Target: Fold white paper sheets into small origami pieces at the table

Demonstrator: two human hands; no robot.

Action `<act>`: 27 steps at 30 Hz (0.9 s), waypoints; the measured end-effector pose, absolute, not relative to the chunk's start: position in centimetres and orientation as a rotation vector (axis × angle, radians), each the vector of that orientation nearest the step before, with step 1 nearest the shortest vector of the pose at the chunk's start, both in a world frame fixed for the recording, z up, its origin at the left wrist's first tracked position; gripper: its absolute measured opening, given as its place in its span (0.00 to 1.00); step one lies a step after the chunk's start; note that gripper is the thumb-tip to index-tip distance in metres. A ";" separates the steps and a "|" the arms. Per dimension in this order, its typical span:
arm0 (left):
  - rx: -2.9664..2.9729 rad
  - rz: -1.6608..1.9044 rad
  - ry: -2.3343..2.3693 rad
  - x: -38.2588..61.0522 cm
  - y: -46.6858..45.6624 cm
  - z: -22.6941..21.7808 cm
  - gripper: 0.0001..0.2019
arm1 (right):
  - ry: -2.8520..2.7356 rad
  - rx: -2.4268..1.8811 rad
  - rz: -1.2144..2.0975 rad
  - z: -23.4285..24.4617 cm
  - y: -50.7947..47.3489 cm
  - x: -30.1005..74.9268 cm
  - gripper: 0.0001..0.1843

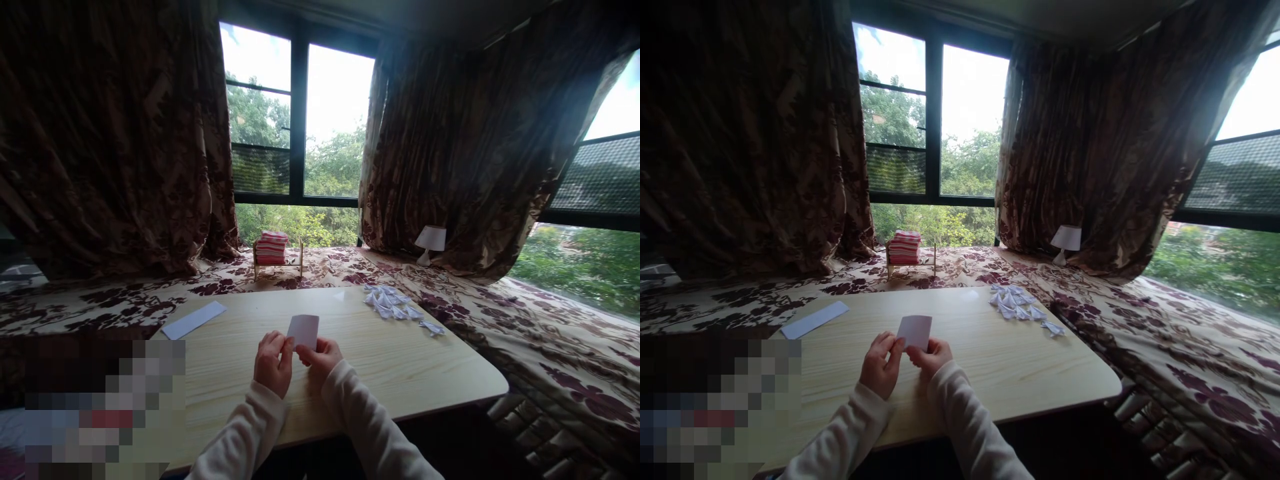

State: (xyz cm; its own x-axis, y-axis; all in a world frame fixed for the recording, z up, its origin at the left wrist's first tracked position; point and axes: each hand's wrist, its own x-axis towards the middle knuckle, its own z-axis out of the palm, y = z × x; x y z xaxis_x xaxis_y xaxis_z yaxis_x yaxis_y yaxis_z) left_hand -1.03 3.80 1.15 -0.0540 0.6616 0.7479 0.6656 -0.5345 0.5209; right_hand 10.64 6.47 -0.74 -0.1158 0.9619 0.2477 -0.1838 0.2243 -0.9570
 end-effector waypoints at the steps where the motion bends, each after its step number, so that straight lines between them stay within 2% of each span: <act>1: -2.139 -1.717 -1.521 -1.0 3.8 1.1 0.13 | -1.273 -0.832 1.234 -0.7 6.4 10.6 0.16; 11: -1.700 -1.992 -1.723 -3.6 4.7 1.4 0.14 | -1.096 -0.894 1.198 -0.4 7.5 13.6 0.14; 16: -1.995 -2.006 -1.677 -0.9 4.6 1.1 0.14 | -1.161 -0.868 1.221 -0.3 7.2 12.4 0.20; 27: -2.452 -2.134 -1.866 -0.1 3.8 1.1 0.12 | -1.185 -0.824 1.188 0.2 6.6 12.3 0.13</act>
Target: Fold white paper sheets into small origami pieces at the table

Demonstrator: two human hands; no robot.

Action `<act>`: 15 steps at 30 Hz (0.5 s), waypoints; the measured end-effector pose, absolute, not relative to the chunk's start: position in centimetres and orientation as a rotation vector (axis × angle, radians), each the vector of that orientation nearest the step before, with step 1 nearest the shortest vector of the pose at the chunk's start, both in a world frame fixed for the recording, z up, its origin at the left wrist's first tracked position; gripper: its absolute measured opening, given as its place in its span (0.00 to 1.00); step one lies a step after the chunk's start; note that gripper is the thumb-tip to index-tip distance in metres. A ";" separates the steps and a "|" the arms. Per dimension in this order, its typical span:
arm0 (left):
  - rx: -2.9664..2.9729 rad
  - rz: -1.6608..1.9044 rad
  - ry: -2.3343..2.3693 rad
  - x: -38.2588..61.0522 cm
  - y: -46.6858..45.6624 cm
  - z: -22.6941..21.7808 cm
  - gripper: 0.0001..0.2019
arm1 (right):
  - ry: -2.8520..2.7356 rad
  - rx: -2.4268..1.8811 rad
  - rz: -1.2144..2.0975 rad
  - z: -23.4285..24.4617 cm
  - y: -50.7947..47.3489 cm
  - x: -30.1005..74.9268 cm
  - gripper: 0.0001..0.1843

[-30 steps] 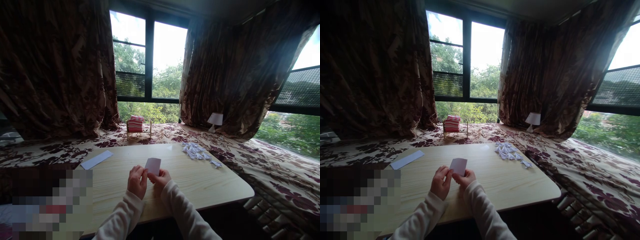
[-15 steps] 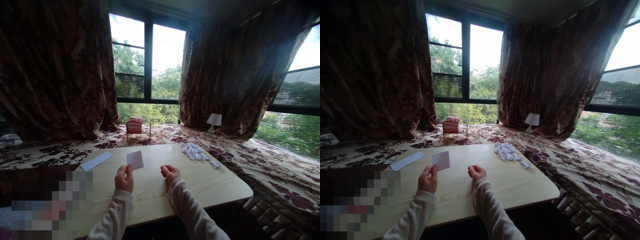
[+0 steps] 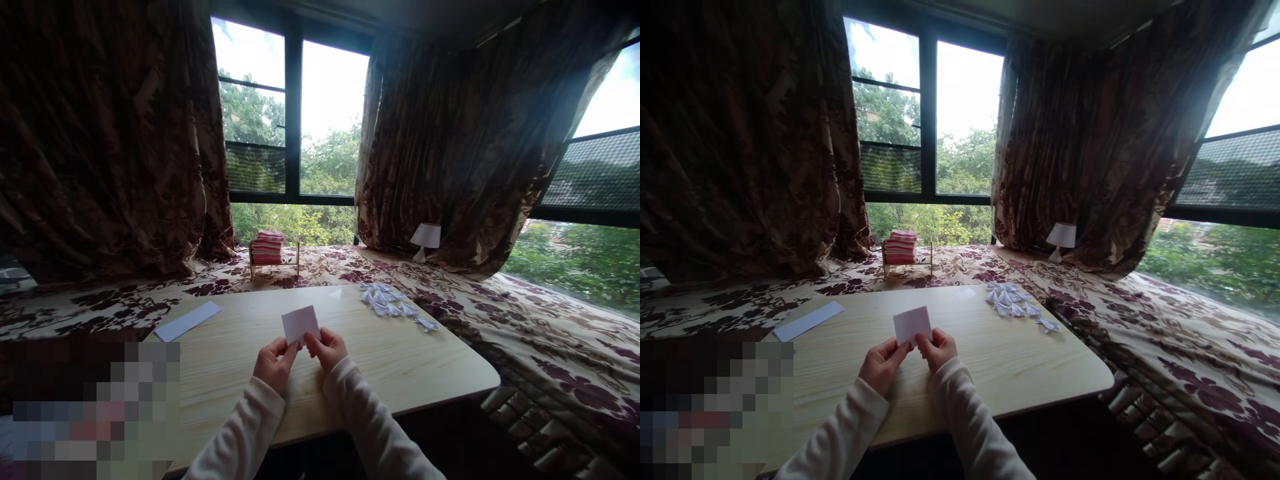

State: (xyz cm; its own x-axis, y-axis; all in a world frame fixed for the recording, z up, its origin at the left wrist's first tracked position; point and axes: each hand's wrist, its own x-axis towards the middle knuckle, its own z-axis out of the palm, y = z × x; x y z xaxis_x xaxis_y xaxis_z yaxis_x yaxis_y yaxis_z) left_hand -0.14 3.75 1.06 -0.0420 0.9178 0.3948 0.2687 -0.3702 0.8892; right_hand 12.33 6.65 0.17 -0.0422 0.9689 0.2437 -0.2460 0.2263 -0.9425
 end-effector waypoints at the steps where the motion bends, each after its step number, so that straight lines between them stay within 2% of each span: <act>1: 1.632 1.451 1.267 -0.2 3.9 1.0 0.13 | -1.190 -0.821 1.199 0.2 6.6 12.3 0.12; 5: 1.572 1.453 1.270 0.2 3.8 1.3 0.14 | -1.208 -0.806 1.235 0.0 6.7 11.9 0.10; 11: 1.644 1.359 1.248 1.5 2.3 2.0 0.08 | -1.150 -0.846 1.245 -0.4 7.6 12.4 0.11; 15: 1.568 1.419 1.405 1.1 2.5 1.6 0.15 | -1.165 -0.840 1.275 -0.4 7.5 12.6 0.10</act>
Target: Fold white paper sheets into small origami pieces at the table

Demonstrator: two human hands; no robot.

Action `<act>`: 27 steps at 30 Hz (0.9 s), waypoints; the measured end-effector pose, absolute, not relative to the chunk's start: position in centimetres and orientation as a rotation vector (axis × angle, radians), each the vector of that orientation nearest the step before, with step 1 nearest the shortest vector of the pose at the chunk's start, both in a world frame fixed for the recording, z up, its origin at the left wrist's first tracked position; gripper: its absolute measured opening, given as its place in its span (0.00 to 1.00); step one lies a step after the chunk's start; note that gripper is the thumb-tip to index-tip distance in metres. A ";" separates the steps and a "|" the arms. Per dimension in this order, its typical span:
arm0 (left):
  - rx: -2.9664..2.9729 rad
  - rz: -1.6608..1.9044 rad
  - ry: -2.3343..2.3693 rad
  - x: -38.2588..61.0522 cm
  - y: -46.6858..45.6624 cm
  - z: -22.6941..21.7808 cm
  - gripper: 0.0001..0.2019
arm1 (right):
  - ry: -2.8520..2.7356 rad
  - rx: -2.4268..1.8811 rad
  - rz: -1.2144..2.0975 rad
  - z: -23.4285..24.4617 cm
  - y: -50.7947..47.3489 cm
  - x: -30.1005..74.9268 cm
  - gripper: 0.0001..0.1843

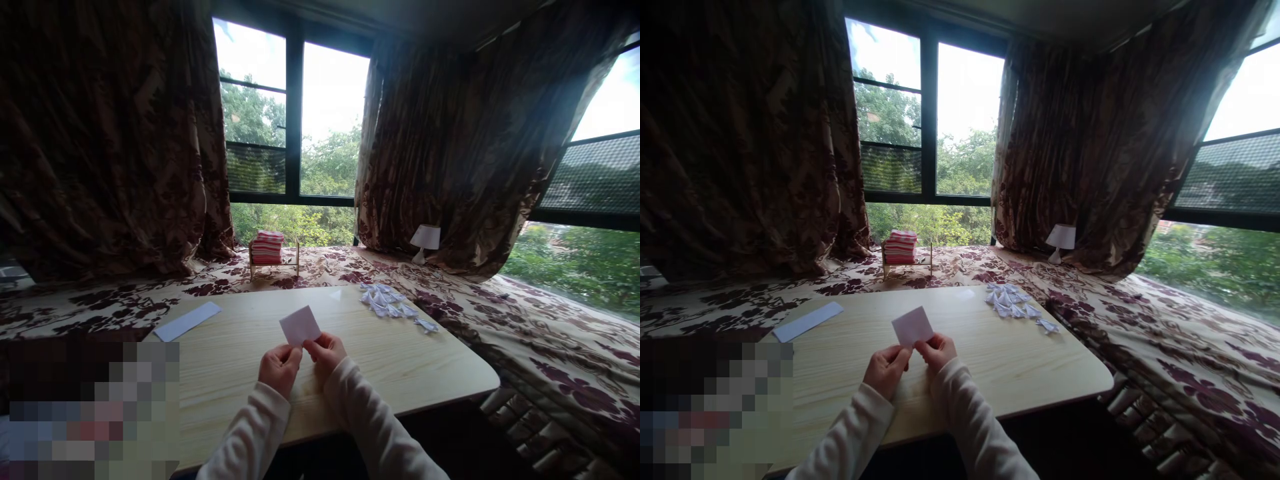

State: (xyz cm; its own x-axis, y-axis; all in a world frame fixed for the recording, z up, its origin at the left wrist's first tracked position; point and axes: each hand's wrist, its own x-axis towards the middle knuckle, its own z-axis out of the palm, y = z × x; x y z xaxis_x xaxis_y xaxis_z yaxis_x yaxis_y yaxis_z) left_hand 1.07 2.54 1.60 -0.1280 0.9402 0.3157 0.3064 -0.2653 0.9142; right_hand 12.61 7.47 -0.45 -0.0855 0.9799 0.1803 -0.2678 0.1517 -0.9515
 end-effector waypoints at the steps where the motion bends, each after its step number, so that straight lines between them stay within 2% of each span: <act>1: 1.543 1.430 1.442 0.9 2.7 1.5 0.17 | -1.163 -0.837 1.277 -0.4 7.4 12.6 0.10; 7: 1.570 1.450 1.412 0.6 2.7 1.9 0.14 | -1.179 -0.832 1.333 -0.4 7.0 12.2 0.12; 12: 1.615 1.450 1.326 1.0 2.3 2.3 0.15 | -1.166 -0.850 1.335 -0.4 7.1 12.0 0.15; 18: 1.678 1.448 1.371 1.1 2.8 1.8 0.16 | -1.187 -0.845 1.258 -0.2 6.8 11.4 0.10; 23: 1.816 1.500 1.436 1.4 3.1 1.2 0.14 | -1.094 -0.867 1.192 -0.4 7.1 10.6 0.13; 27: 1.917 1.511 1.444 1.3 3.3 0.8 0.12 | -0.999 -0.932 1.162 -1.0 8.0 10.3 0.10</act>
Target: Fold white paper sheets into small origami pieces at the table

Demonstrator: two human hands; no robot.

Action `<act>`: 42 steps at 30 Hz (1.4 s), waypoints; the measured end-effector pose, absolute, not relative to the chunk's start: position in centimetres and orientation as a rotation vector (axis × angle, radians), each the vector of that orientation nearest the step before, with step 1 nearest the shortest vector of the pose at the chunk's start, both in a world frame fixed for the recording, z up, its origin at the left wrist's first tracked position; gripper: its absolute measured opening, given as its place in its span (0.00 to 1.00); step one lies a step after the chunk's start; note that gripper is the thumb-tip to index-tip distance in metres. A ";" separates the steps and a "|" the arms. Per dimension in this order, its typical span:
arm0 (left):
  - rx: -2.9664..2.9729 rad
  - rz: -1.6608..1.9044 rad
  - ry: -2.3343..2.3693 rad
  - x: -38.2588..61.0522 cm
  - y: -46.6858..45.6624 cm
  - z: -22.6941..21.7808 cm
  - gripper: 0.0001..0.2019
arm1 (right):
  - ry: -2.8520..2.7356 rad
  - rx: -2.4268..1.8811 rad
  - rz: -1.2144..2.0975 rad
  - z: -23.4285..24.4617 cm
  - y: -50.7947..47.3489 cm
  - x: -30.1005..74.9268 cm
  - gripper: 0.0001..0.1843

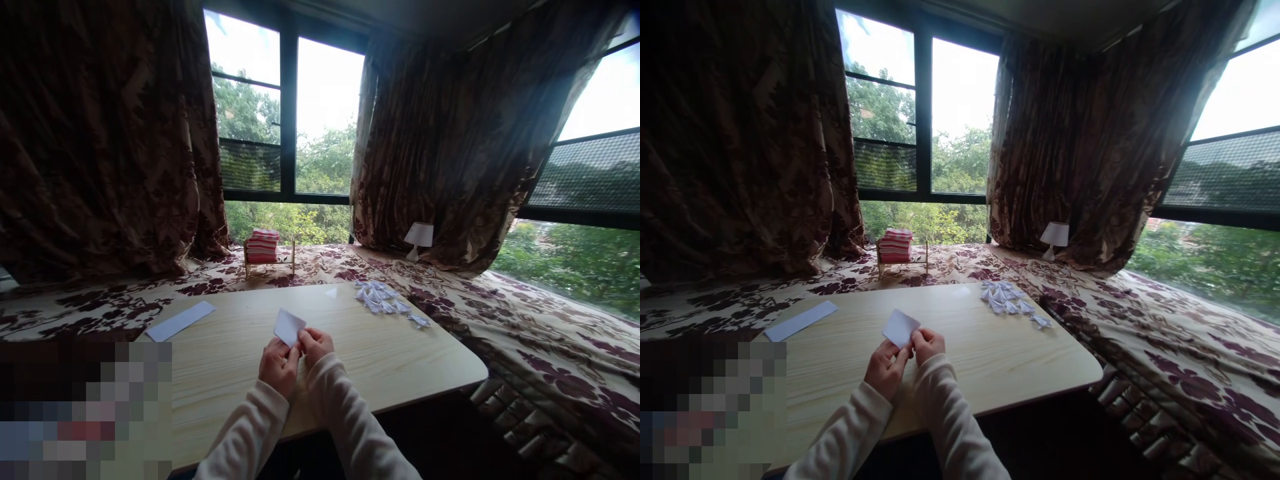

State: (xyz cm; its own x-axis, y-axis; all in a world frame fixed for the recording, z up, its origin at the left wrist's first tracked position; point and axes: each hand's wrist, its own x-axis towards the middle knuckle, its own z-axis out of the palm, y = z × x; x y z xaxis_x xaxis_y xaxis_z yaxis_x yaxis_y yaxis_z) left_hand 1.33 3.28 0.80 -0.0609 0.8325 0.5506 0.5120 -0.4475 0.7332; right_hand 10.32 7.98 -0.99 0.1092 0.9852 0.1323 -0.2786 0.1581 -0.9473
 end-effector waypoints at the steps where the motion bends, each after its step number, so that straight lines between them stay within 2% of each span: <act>1: 1.935 1.510 1.439 1.3 3.3 0.8 0.12 | -0.972 -0.951 1.154 -1.2 8.3 10.3 0.10; 7: 1.973 1.477 1.389 1.4 3.2 1.1 0.11 | -0.816 -1.022 1.091 -2.3 10.2 10.0 0.12; 11: 1.936 1.434 1.341 0.9 2.7 1.4 0.13 | -0.735 -1.038 1.065 -1.5 11.3 11.0 0.18; 16: 1.833 1.323 1.222 -0.1 2.4 1.8 0.15 | -0.897 -0.996 1.167 -0.1 9.9 13.1 0.22; 22: 1.679 1.237 1.095 -0.5 2.8 1.9 0.12 | -1.168 -0.883 1.296 -0.4 7.4 13.8 0.18; 26: 1.553 1.250 1.069 -0.3 3.0 1.6 0.14 | -1.214 -0.831 1.313 -0.7 7.1 13.5 0.18; 32: 1.438 1.236 1.013 -0.5 3.0 1.3 0.16 | -1.272 -0.747 1.395 -0.7 6.4 12.7 0.22; 37: 1.330 1.190 0.978 -0.9 3.3 1.3 0.14 | -1.309 -0.704 1.403 -0.8 6.5 12.9 0.20; 42: 1.288 1.179 0.971 -1.3 3.6 0.8 0.13 | -1.396 -0.665 1.474 -0.5 6.5 13.4 0.12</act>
State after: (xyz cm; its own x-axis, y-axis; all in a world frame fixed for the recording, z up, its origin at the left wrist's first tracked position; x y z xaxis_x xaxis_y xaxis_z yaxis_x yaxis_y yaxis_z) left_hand -1.32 3.64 0.84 0.1734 0.9802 0.0956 -0.0941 -0.0801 0.9923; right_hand 13.42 6.51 -0.45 -0.3872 0.8948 0.2224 -0.2702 0.1205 -0.9552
